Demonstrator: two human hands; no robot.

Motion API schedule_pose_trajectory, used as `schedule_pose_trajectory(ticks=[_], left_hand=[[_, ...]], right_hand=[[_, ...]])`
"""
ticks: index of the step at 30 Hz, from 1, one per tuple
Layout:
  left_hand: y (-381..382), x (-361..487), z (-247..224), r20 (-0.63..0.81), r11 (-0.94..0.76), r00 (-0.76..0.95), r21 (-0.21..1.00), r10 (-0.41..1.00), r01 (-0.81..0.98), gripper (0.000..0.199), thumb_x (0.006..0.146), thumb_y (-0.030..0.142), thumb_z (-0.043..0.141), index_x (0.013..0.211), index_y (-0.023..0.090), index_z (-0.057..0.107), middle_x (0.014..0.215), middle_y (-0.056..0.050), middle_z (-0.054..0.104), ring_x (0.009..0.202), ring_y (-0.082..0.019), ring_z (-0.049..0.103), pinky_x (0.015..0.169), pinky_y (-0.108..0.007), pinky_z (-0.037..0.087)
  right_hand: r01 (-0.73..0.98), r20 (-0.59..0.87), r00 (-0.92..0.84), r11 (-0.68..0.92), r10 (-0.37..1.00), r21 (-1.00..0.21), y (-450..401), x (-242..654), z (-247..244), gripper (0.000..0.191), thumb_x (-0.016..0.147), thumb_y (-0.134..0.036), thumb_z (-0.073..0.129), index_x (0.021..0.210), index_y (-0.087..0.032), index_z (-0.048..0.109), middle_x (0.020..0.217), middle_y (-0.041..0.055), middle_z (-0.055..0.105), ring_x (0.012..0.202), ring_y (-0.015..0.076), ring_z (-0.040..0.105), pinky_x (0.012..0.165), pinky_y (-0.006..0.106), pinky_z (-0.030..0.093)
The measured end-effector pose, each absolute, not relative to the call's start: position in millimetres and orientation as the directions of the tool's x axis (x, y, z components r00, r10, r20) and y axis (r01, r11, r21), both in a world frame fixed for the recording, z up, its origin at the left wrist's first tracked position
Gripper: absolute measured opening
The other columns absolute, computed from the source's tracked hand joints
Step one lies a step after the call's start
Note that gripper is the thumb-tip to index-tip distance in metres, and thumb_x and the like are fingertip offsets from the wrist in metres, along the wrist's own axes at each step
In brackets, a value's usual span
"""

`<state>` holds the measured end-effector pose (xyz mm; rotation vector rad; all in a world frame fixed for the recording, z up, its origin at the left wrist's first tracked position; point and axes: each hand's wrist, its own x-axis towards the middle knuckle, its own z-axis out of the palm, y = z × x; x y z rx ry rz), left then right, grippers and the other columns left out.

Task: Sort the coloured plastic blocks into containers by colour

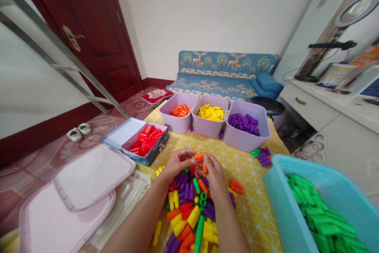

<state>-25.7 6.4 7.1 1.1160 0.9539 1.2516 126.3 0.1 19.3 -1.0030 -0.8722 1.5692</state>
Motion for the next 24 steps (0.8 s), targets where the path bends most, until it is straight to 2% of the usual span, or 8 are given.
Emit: schedule_pose_trajectory(ticks=[3, 6, 9, 13, 16, 19, 21, 24], left_hand=[[5, -25, 10, 0.15, -0.14, 0.117, 0.986, 0.982, -0.096, 0.042, 0.067, 0.039, 0.08, 0.1, 0.015, 0.07, 0.092, -0.008, 0.07, 0.083, -0.018, 0.065, 0.079, -0.031, 0.05], [3, -23, 14, 0.304, -0.323, 0.158, 0.94, 0.94, 0.113, 0.041, 0.067, 0.036, 0.08, 0.103, 0.018, 0.072, 0.105, -0.009, 0.067, 0.101, -0.022, 0.061, 0.094, -0.035, 0.045], [2, -20, 15, 0.363, -0.411, 0.215, 0.876, 0.907, 0.253, 0.048, 0.066, 0.034, 0.081, 0.111, 0.022, 0.07, 0.112, -0.008, 0.063, 0.106, -0.023, 0.059, 0.098, -0.035, 0.044], [2, -18, 13, 0.37, -0.418, 0.205, 0.857, 0.906, 0.302, 0.051, 0.068, 0.026, 0.079, 0.117, 0.025, 0.067, 0.116, -0.007, 0.061, 0.107, -0.022, 0.058, 0.098, -0.033, 0.044], [1, -17, 15, 0.395, -0.431, 0.173, 0.85, 0.902, 0.305, 0.047, 0.071, 0.02, 0.075, 0.118, 0.023, 0.067, 0.114, -0.007, 0.062, 0.106, -0.021, 0.058, 0.097, -0.032, 0.045], [2, -18, 16, 0.437, -0.447, 0.105, 0.841, 0.893, 0.305, 0.036, 0.076, 0.011, 0.063, 0.111, 0.021, 0.069, 0.106, -0.007, 0.066, 0.102, -0.019, 0.06, 0.094, -0.031, 0.046], [3, -18, 14, 0.447, -0.441, 0.055, 0.844, 0.893, 0.304, 0.034, 0.077, 0.007, 0.057, 0.106, 0.02, 0.07, 0.101, -0.006, 0.068, 0.098, -0.018, 0.061, 0.092, -0.03, 0.047], [5, -19, 11, 0.425, -0.407, 0.006, 0.861, 0.905, 0.304, 0.029, 0.081, 0.011, 0.056, 0.105, 0.02, 0.071, 0.099, -0.006, 0.07, 0.091, -0.018, 0.063, 0.084, -0.03, 0.05]], right_hand=[[-0.465, -0.198, -0.108, -0.226, 0.974, -0.856, 0, 124, 19, 0.04, 0.073, -0.054, 0.071, 0.097, -0.022, 0.066, 0.097, 0.0034, 0.069, 0.091, 0.0203, 0.067, 0.073, 0.032, 0.059], [-0.54, -0.228, -0.13, -0.262, 0.965, -0.8, -1, 120, 23, 0.05, 0.077, -0.061, 0.064, 0.11, -0.023, 0.063, 0.102, 0.0058, 0.069, 0.104, 0.0234, 0.065, 0.086, 0.036, 0.057], [-0.565, -0.248, -0.143, -0.285, 0.958, -0.775, -2, 117, 29, 0.061, 0.082, -0.066, 0.052, 0.129, -0.027, 0.053, 0.124, 0.0064, 0.062, 0.123, 0.0238, 0.054, 0.101, 0.04, 0.048], [-0.534, -0.222, -0.211, -0.302, 0.952, -0.789, -7, 116, 35, 0.075, 0.084, -0.072, 0.041, 0.143, -0.027, 0.038, 0.146, 0.0062, 0.045, 0.138, 0.0213, 0.036, 0.113, 0.039, 0.032], [-0.483, -0.171, -0.281, -0.294, 0.944, -0.825, -10, 117, 33, 0.078, 0.083, -0.074, 0.04, 0.145, -0.027, 0.036, 0.152, 0.0037, 0.036, 0.143, 0.0182, 0.026, 0.118, 0.037, 0.019], [-0.431, -0.136, -0.336, -0.281, 0.932, -0.858, -11, 120, 29, 0.076, 0.081, -0.075, 0.041, 0.141, -0.028, 0.043, 0.154, 0.0019, 0.034, 0.145, 0.0157, 0.021, 0.119, 0.035, 0.011], [-0.402, -0.141, -0.357, -0.288, 0.923, -0.869, -10, 122, 26, 0.074, 0.08, -0.076, 0.041, 0.137, -0.03, 0.049, 0.152, 0.0022, 0.037, 0.145, 0.0162, 0.02, 0.119, 0.037, 0.007], [-0.385, -0.16, -0.342, -0.294, 0.926, -0.875, -9, 124, 25, 0.071, 0.08, -0.078, 0.038, 0.131, -0.032, 0.055, 0.15, 0.0025, 0.041, 0.145, 0.0176, 0.02, 0.119, 0.042, 0.007]])
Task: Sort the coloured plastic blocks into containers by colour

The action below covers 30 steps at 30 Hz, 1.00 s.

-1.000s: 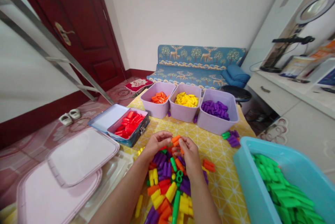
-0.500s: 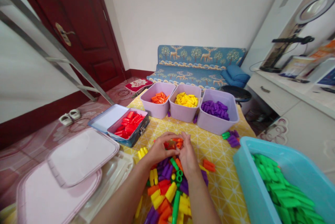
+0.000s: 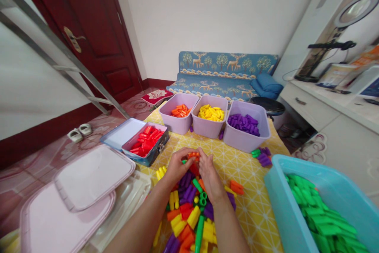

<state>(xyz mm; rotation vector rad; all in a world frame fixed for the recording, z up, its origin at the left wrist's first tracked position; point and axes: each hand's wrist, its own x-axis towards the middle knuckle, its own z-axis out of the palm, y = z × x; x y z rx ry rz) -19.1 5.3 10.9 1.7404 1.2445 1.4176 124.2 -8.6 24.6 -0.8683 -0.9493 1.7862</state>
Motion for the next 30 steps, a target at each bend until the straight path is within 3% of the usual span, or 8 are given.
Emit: schedule_pose_trajectory(ticks=[6, 12, 15, 17, 19, 20, 26, 30], left_hand=[[-10, -22, 51, 0.634, -0.527, -0.153, 0.733, 0.758, 0.431, 0.022, 0.09, 0.019, 0.053, 0.102, 0.021, 0.071, 0.105, -0.007, 0.068, 0.101, -0.018, 0.062, 0.091, -0.03, 0.049], [8, -48, 146, 0.876, -0.611, -0.217, 0.46, 0.431, 0.645, 0.019, 0.091, 0.023, 0.054, 0.105, 0.022, 0.068, 0.112, -0.006, 0.066, 0.108, -0.017, 0.06, 0.097, -0.033, 0.047], [59, -70, 171, 0.89, -0.533, -0.273, 0.441, 0.366, 0.722, 0.025, 0.094, 0.026, 0.049, 0.113, 0.019, 0.064, 0.117, -0.008, 0.064, 0.112, -0.018, 0.058, 0.098, -0.034, 0.046], [92, -82, 171, 0.817, -0.435, -0.215, 0.484, 0.535, 0.759, 0.027, 0.093, 0.021, 0.049, 0.115, 0.015, 0.064, 0.117, -0.011, 0.065, 0.113, -0.019, 0.058, 0.098, -0.033, 0.046], [110, -88, 160, 0.57, -0.31, -0.023, 0.481, 0.821, 0.82, 0.027, 0.085, 0.016, 0.058, 0.111, 0.012, 0.067, 0.115, -0.013, 0.067, 0.111, -0.022, 0.06, 0.098, -0.035, 0.045], [110, -89, 152, 0.501, -0.304, 0.033, 0.471, 0.865, 0.828, 0.025, 0.078, 0.015, 0.067, 0.102, 0.013, 0.071, 0.11, -0.013, 0.069, 0.106, -0.024, 0.063, 0.095, -0.035, 0.047], [16, -79, 95, 0.232, -0.279, 0.185, 0.492, 0.955, 0.825, 0.044, 0.07, 0.033, 0.073, 0.113, 0.023, 0.069, 0.102, -0.011, 0.071, 0.091, -0.027, 0.067, 0.083, -0.034, 0.05], [-51, -70, 69, 0.002, -0.162, 0.186, 0.497, 0.983, 0.852, 0.049, 0.056, 0.025, 0.077, 0.105, 0.028, 0.071, 0.093, -0.007, 0.069, 0.084, -0.027, 0.066, 0.077, -0.031, 0.049]], right_hand=[[-0.441, -0.111, -0.277, -0.229, 0.954, -0.868, -3, 124, 23, 0.069, 0.077, -0.078, 0.045, 0.125, -0.031, 0.06, 0.143, 0.0058, 0.05, 0.136, 0.0222, 0.04, 0.112, 0.043, 0.03], [-0.469, -0.119, -0.282, -0.244, 0.952, -0.849, 1, 127, 16, 0.067, 0.079, -0.077, 0.043, 0.123, -0.03, 0.06, 0.142, 0.0084, 0.051, 0.13, 0.0233, 0.048, 0.111, 0.043, 0.032], [-0.488, -0.119, -0.281, -0.248, 0.952, -0.837, 1, 127, 16, 0.064, 0.078, -0.075, 0.046, 0.12, -0.03, 0.062, 0.14, 0.0085, 0.054, 0.126, 0.0238, 0.052, 0.109, 0.043, 0.035], [-0.486, -0.117, -0.274, -0.242, 0.955, -0.839, 1, 128, 16, 0.062, 0.078, -0.074, 0.048, 0.12, -0.03, 0.063, 0.138, 0.0083, 0.056, 0.124, 0.0242, 0.055, 0.108, 0.043, 0.037], [-0.486, -0.115, -0.274, -0.241, 0.955, -0.84, 0, 128, 17, 0.061, 0.079, -0.073, 0.048, 0.12, -0.03, 0.063, 0.138, 0.008, 0.055, 0.123, 0.0244, 0.055, 0.106, 0.043, 0.039], [-0.487, -0.118, -0.276, -0.245, 0.954, -0.838, 0, 128, 17, 0.061, 0.079, -0.073, 0.048, 0.12, -0.03, 0.063, 0.139, 0.0079, 0.054, 0.122, 0.0247, 0.056, 0.105, 0.043, 0.04], [-0.413, -0.097, -0.225, -0.185, 0.969, -0.892, -2, 129, 22, 0.058, 0.079, -0.068, 0.054, 0.119, -0.027, 0.062, 0.134, 0.0102, 0.058, 0.113, 0.0264, 0.061, 0.095, 0.043, 0.048], [-0.055, -0.029, -0.206, -0.041, 0.978, -0.998, 1, 146, 29, 0.045, 0.071, -0.052, 0.072, 0.106, -0.024, 0.069, 0.111, 0.0094, 0.07, 0.098, 0.0252, 0.066, 0.085, 0.038, 0.051]])
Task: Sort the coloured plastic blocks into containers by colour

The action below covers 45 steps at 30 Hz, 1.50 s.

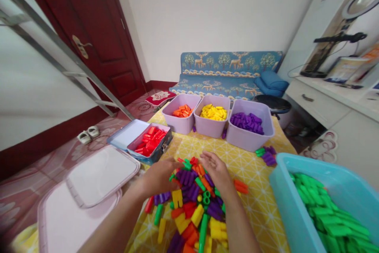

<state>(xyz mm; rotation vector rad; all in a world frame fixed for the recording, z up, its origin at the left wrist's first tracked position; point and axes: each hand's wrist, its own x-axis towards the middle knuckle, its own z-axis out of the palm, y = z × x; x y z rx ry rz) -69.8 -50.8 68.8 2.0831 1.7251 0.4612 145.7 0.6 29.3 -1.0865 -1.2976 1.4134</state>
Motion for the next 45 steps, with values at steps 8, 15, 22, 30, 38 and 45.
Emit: schedule_pose_trajectory(ticks=[8, 15, 22, 30, 38, 45], left_hand=[[-40, -17, 45, 0.011, -0.06, 0.066, 0.586, 0.998, 0.808, 0.054, 0.074, 0.019, 0.06, 0.127, 0.023, 0.057, 0.108, -0.014, 0.063, 0.094, -0.029, 0.063, 0.082, -0.037, 0.047], [10, -2, 7, 0.098, -0.093, -0.045, 0.989, 0.994, 0.114, 0.044, 0.077, 0.039, 0.065, 0.115, 0.017, 0.062, 0.098, -0.007, 0.068, 0.082, -0.018, 0.061, 0.075, -0.028, 0.047], [10, -2, -3, -0.063, 0.047, -0.158, 0.994, 0.985, -0.103, 0.06, 0.079, 0.074, 0.042, 0.06, 0.017, 0.051, 0.051, 0.004, 0.042, 0.048, -0.009, 0.037, 0.049, -0.023, 0.031], [6, 0, 1, 0.014, -0.013, -0.047, 1.0, 0.999, 0.022, 0.061, 0.082, 0.072, 0.039, 0.052, 0.019, 0.044, 0.041, 0.005, 0.036, 0.041, -0.008, 0.031, 0.047, -0.024, 0.025], [5, -3, 7, 0.046, -0.045, -0.168, 0.999, 0.985, 0.009, 0.074, 0.084, 0.075, 0.025, 0.06, 0.015, 0.061, 0.045, 0.001, 0.045, 0.045, -0.012, 0.043, 0.051, -0.026, 0.033], [10, -3, -3, 0.038, -0.038, -0.184, 0.999, 0.982, 0.005, 0.062, 0.087, 0.064, 0.036, 0.075, 0.012, 0.069, 0.047, 0.003, 0.047, 0.045, -0.011, 0.043, 0.05, -0.024, 0.033]], right_hand=[[0.382, 0.081, -0.301, 0.198, 0.95, -0.903, -4, 151, 16, 0.053, 0.053, -0.022, 0.081, 0.105, -0.03, 0.071, 0.075, 0.0001, 0.072, 0.067, 0.0207, 0.063, 0.067, 0.031, 0.048], [0.047, 0.029, -0.206, 0.04, 0.978, -0.998, 7, 134, 1, 0.046, 0.068, -0.033, 0.074, 0.112, -0.023, 0.066, 0.098, 0.0044, 0.074, 0.093, 0.0249, 0.067, 0.086, 0.041, 0.052], [0.062, -0.036, -0.188, -0.025, 0.982, -0.998, 6, 138, 11, 0.036, 0.072, -0.048, 0.071, 0.097, -0.023, 0.074, 0.088, 0.0045, 0.075, 0.096, 0.0283, 0.067, 0.084, 0.042, 0.054], [0.204, 0.132, -0.108, 0.152, 0.985, -0.967, 10, 138, 4, 0.039, 0.075, -0.044, 0.07, 0.107, -0.022, 0.07, 0.107, 0.0081, 0.071, 0.092, 0.0255, 0.066, 0.081, 0.04, 0.053], [0.408, 0.555, 0.134, 0.465, 0.821, -0.786, -30, 130, 80, 0.018, 0.083, -0.031, 0.063, 0.098, -0.022, 0.069, 0.096, 0.0067, 0.07, 0.083, 0.0223, 0.065, 0.076, 0.036, 0.051], [0.52, 0.764, 0.562, 0.583, 0.317, -0.624, 10, 163, 163, 0.04, 0.083, -0.034, 0.064, 0.114, -0.009, 0.061, 0.096, 0.0116, 0.069, 0.076, 0.0218, 0.067, 0.067, 0.036, 0.053]])
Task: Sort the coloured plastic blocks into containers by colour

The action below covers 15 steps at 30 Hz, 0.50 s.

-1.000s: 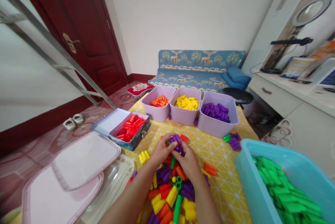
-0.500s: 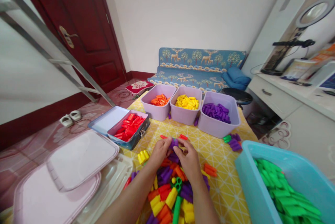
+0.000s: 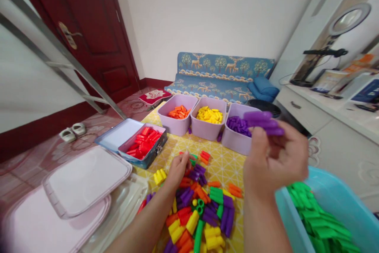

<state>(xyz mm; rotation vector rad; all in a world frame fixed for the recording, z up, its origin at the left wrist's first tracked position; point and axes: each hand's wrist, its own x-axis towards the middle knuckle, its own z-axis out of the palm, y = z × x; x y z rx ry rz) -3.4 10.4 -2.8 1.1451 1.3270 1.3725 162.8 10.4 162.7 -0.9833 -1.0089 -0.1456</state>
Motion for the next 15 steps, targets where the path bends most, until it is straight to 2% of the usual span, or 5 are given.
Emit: schedule_pose_trajectory(ticks=[2, 5, 10, 13, 15], left_hand=[[10, -4, -3, 0.08, -0.066, -0.196, 0.995, 0.977, 0.078, 0.053, 0.089, 0.056, 0.04, 0.076, 0.014, 0.069, 0.049, 0.003, 0.048, 0.048, -0.012, 0.045, 0.052, -0.024, 0.034], [8, -5, -1, 0.191, -0.116, -0.244, 0.949, 0.951, 0.292, 0.042, 0.091, 0.043, 0.043, 0.072, 0.015, 0.068, 0.057, 0.001, 0.056, 0.059, -0.014, 0.053, 0.06, -0.025, 0.038], [6, -6, 3, 0.322, -0.13, -0.258, 0.817, 0.911, 0.562, 0.02, 0.085, 0.021, 0.052, 0.091, 0.019, 0.07, 0.096, -0.006, 0.068, 0.097, -0.021, 0.058, 0.089, -0.033, 0.042], [5, -4, 1, 0.253, -0.027, -0.234, 0.731, 0.939, 0.682, 0.031, 0.081, 0.024, 0.059, 0.11, 0.021, 0.068, 0.117, -0.01, 0.062, 0.112, -0.026, 0.052, 0.1, -0.041, 0.038], [4, -3, 0, 0.217, 0.008, -0.212, 0.681, 0.953, 0.732, 0.039, 0.079, 0.028, 0.061, 0.117, 0.023, 0.065, 0.126, -0.011, 0.058, 0.12, -0.029, 0.046, 0.105, -0.045, 0.034]], right_hand=[[0.64, 0.712, 0.524, 0.335, 0.467, -0.691, 44, 186, 147, 0.041, 0.085, -0.034, 0.057, 0.113, -0.006, 0.061, 0.096, 0.0157, 0.069, 0.079, 0.0248, 0.068, 0.071, 0.04, 0.052], [0.829, 0.406, 0.243, 0.029, 0.881, -0.559, 63, 206, 102, 0.033, 0.076, -0.036, 0.063, 0.097, -0.01, 0.069, 0.083, 0.0147, 0.072, 0.079, 0.0302, 0.068, 0.074, 0.042, 0.051], [0.858, 0.093, -0.023, 0.068, 0.995, -0.51, 8, 220, 34, 0.042, 0.08, -0.05, 0.055, 0.103, -0.018, 0.07, 0.102, 0.0114, 0.072, 0.081, 0.0251, 0.07, 0.072, 0.035, 0.053], [0.894, 0.059, -0.121, 0.135, 0.991, -0.427, -29, 244, 16, 0.055, 0.067, -0.047, 0.067, 0.115, -0.019, 0.067, 0.118, 0.0139, 0.066, 0.102, 0.0308, 0.065, 0.082, 0.038, 0.052], [0.893, -0.03, -0.148, 0.12, 0.989, -0.434, -46, 261, 8, 0.068, 0.06, -0.037, 0.072, 0.126, -0.023, 0.061, 0.118, 0.0119, 0.065, 0.091, 0.0282, 0.068, 0.074, 0.035, 0.054]])
